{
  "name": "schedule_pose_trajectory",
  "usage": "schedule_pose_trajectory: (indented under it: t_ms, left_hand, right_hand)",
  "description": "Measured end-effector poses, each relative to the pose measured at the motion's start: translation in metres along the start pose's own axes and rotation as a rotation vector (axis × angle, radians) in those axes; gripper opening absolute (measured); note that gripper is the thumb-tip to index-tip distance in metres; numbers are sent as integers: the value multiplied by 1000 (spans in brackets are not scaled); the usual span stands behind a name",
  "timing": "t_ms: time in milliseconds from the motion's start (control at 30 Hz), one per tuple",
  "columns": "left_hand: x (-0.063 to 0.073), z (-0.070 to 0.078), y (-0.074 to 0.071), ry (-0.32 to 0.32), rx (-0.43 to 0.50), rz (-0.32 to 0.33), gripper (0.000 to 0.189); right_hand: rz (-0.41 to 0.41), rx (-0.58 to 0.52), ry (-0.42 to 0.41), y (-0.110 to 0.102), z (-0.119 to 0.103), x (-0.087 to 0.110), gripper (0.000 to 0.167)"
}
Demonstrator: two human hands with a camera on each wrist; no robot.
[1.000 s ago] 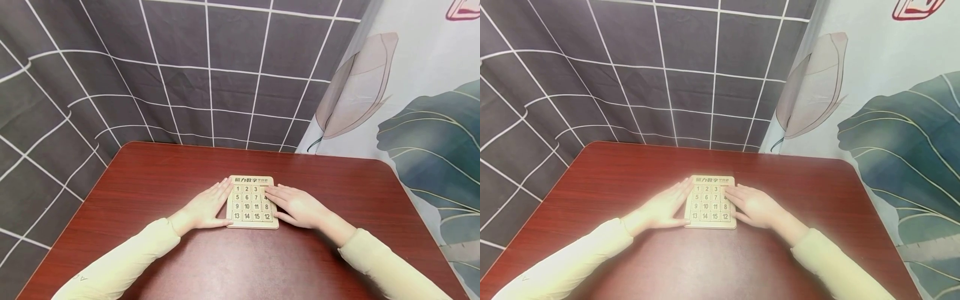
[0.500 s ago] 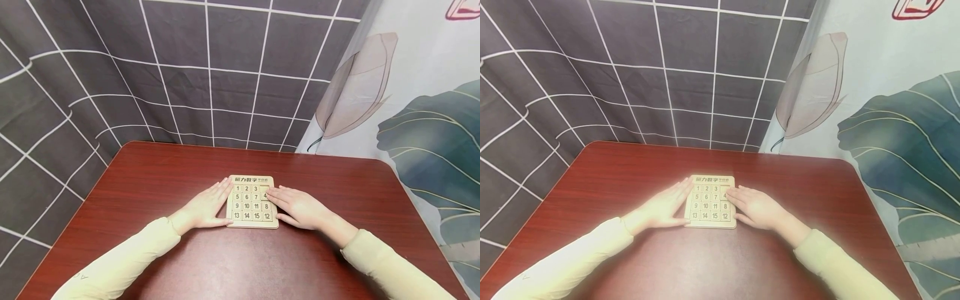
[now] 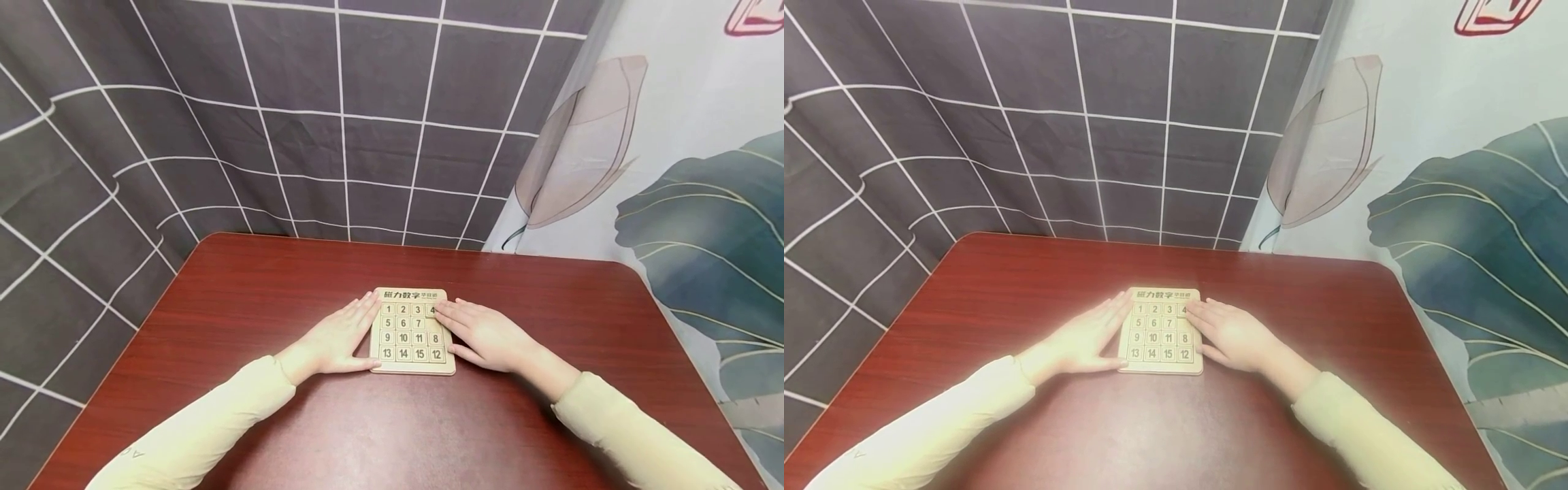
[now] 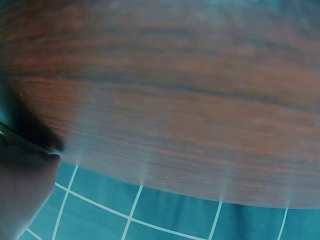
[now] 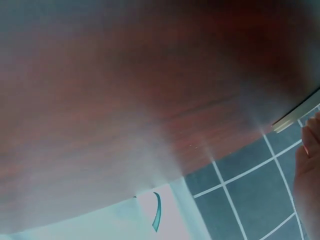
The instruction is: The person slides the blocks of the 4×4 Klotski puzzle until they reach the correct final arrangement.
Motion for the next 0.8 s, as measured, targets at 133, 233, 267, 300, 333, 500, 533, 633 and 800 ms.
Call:
schedule_pose_trajectory:
  t_ms: [133, 233, 267, 300, 333, 500, 533, 633, 800]
  left_hand:
    - [0, 0, 1, 0, -7, -1, 107]
    - [0, 0, 1, 1, -10, -1, 107]
    - [0, 0, 1, 1, -11, -1, 107]
    - [-1, 0, 2, 1, -11, 0, 107]
    - [-1, -1, 2, -1, -13, -4, 107]
    - [-1, -2, 4, -11, -12, -15, 107]
    - [-1, -2, 4, -12, -11, -18, 108]
    - [-2, -2, 5, -11, -8, -17, 108]
    - [-2, -2, 4, -9, -15, -14, 108]
  right_hand:
    - [50, -17, -79, -6, -15, 11, 62]
    - [86, -16, -135, -8, -27, 20, 59]
    - [93, -10, -147, -8, -29, 22, 58]
    - [95, -5, -155, -7, -31, 24, 58]
    - [97, 1, -161, -7, -32, 25, 57]
    - [92, 11, -162, -6, -31, 25, 55]
    - [93, 10, -159, -5, -30, 25, 55]
    - [87, 2, -144, -4, -26, 22, 56]
    - [61, 0, -119, -3, -19, 17, 59]
Point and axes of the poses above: each hand's wrist, its own x-axis away from the middle knuckle, its own y-axis out of the palm, z = x × y, the point moved 8 cm from there along -x, towards the middle knuckle, and after that the axes turned 5 degrees about -z, right-handed, at the moved point
